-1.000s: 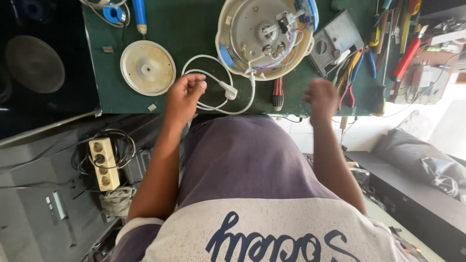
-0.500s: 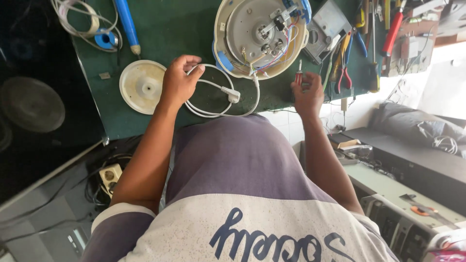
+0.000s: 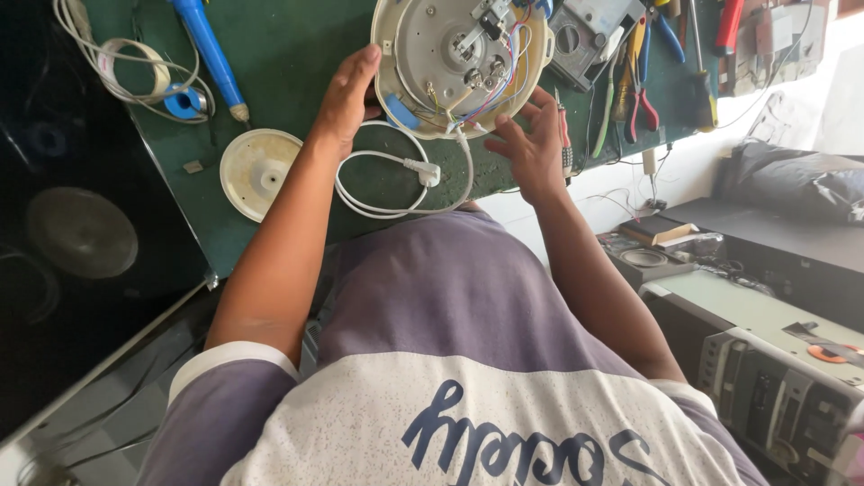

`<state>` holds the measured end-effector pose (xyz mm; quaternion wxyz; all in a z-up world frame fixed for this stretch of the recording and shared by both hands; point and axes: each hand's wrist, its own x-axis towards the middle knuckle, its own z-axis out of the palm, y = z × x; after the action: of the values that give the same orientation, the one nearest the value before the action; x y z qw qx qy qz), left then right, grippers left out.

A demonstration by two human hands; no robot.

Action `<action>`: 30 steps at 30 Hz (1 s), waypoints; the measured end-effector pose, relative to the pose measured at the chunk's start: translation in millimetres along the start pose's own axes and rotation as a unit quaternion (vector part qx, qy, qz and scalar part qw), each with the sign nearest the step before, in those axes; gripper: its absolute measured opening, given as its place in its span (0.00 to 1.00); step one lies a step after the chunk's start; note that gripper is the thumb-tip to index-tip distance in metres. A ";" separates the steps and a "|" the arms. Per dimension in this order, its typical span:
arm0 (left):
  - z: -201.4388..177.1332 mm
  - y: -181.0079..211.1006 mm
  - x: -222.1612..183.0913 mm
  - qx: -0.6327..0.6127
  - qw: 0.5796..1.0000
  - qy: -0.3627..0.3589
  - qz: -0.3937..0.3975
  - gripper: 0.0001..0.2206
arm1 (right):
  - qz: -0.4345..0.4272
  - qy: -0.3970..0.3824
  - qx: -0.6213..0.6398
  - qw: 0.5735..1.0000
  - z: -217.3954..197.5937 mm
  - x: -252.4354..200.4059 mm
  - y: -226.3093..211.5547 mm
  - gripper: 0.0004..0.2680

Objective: Repairing a small electronic appliance by disassembling the base and checking internal components with tools

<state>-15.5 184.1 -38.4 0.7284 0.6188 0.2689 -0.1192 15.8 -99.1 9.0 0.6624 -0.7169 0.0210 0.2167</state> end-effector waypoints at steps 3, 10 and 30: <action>3.3 10.2 2.7 -0.027 1.000 -0.015 -0.005 0.35 | 0.041 -0.001 0.035 0.999 0.6 3.4 -0.9 0.20; 8.7 11.1 8.2 -0.076 0.995 -0.066 -0.014 0.24 | 0.103 0.051 0.113 0.987 3.4 1.8 -6.9 0.18; 13.4 -0.5 8.1 -0.156 0.984 -0.081 0.005 0.28 | 0.102 -0.001 0.130 0.986 -8.8 -0.9 4.8 0.22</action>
<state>-5.7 172.4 -42.0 0.8358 0.4875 0.2213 -0.1214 15.9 -108.4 5.1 0.7240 -0.6188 0.1214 0.2798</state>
